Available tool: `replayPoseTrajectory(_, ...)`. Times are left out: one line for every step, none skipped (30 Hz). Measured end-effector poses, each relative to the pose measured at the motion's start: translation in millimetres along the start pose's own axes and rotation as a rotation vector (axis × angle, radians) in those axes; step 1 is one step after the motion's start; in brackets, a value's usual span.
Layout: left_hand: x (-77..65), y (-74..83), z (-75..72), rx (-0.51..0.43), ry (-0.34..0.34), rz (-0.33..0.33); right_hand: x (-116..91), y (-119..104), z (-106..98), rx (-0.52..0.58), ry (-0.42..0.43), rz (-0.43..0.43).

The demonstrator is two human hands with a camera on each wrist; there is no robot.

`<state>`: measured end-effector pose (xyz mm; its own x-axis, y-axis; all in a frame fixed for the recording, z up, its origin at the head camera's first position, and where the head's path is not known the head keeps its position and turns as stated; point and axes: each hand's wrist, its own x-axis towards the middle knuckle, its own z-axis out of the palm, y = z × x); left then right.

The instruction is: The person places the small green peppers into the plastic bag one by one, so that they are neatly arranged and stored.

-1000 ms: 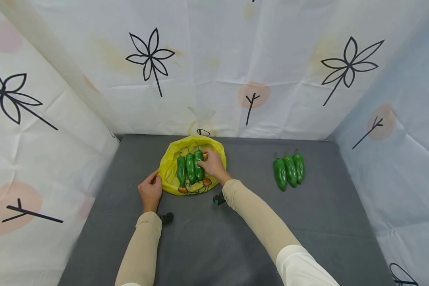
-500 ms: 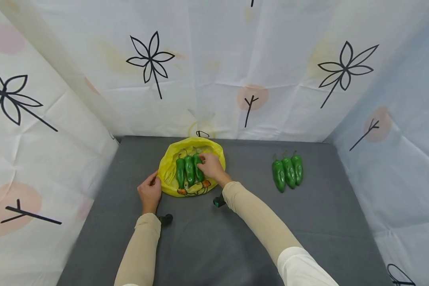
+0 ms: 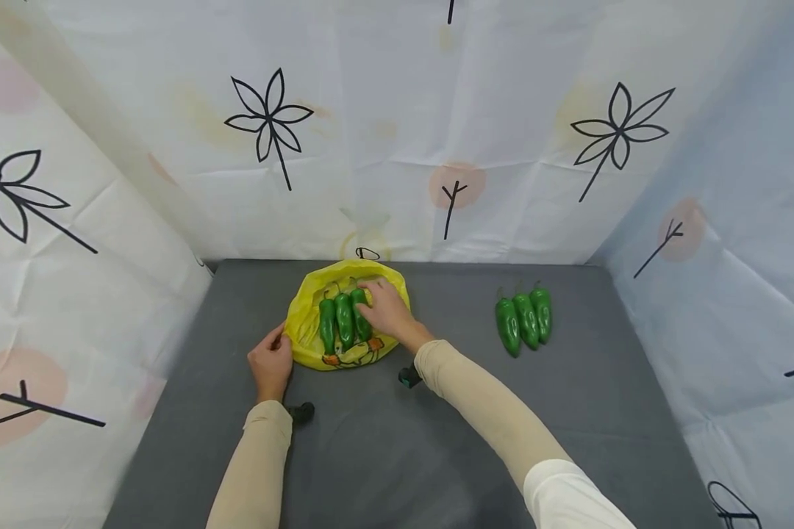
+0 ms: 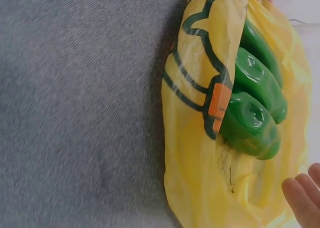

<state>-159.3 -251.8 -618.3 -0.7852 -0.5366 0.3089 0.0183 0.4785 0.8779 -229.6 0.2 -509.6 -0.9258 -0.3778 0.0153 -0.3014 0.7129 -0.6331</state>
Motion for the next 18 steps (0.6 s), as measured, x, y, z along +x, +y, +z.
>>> replayPoseTrajectory(0.1,0.3,-0.3,-0.001,-0.001,-0.006,-2,0,-1,-0.021,0.006,-0.011)
replayPoseTrajectory(0.3,0.6,-0.6,-0.001,-0.003,-0.013,-3,0,-2,-0.044,0.015,-0.022)
replayPoseTrajectory(0.4,1.2,-0.9,-0.002,-0.006,-0.016,-5,0,-3,-0.066,0.025,-0.030)
replayPoseTrajectory(0.3,1.0,-1.3,0.005,-0.005,-0.016,-6,-1,-4,-0.088,0.033,-0.041)
replayPoseTrajectory(0.2,1.2,-1.7,0.009,-0.004,-0.012,-8,-1,-4,-0.116,0.040,-0.052)
replayPoseTrajectory(0.0,1.4,-2.0,0.011,-0.003,-0.007,-9,-1,-4,-0.141,0.046,-0.063)
replayPoseTrajectory(-0.1,1.5,-2.1,0.014,-0.002,-0.003,-10,0,-5,-0.162,0.053,-0.075)
replayPoseTrajectory(-0.2,1.7,-2.2,0.015,-0.001,0.000,-11,0,-5,-0.180,0.058,-0.084)
replayPoseTrajectory(-0.3,1.9,-2.1,0.017,0.001,0.003,-13,1,-6,-0.203,0.063,-0.095)
replayPoseTrajectory(-0.2,1.8,-1.8,0.019,0.003,0.006,-14,2,-6,-0.226,0.069,-0.104)
replayPoseTrajectory(-0.2,2.0,-1.7,0.017,0.003,0.006,-15,3,-6,-0.252,0.073,-0.113)
replayPoseTrajectory(-0.1,2.3,-1.5,0.015,0.002,0.005,-16,4,-7,-0.278,0.081,-0.121)
replayPoseTrajectory(0.0,2.3,-1.2,0.016,0.002,0.005,-17,5,-8,-0.310,0.090,-0.128)
replayPoseTrajectory(0.0,2.6,-1.1,0.016,0.001,0.005,-18,6,-8,-0.343,0.100,-0.134)
replayPoseTrajectory(0.0,2.9,-1.0,0.016,0.000,0.006,-20,7,-9,-0.370,0.108,-0.138)
replayPoseTrajectory(0.0,3.2,-0.9,0.015,0.000,0.006,-21,7,-10,-0.390,0.114,-0.142)
replayPoseTrajectory(-0.1,3.6,-0.9,0.014,-0.002,0.007,-22,8,-11,-0.415,0.119,-0.144)
replayPoseTrajectory(-0.2,4.0,-0.9,0.014,-0.005,0.007,-23,9,-11,-0.434,0.120,-0.142)
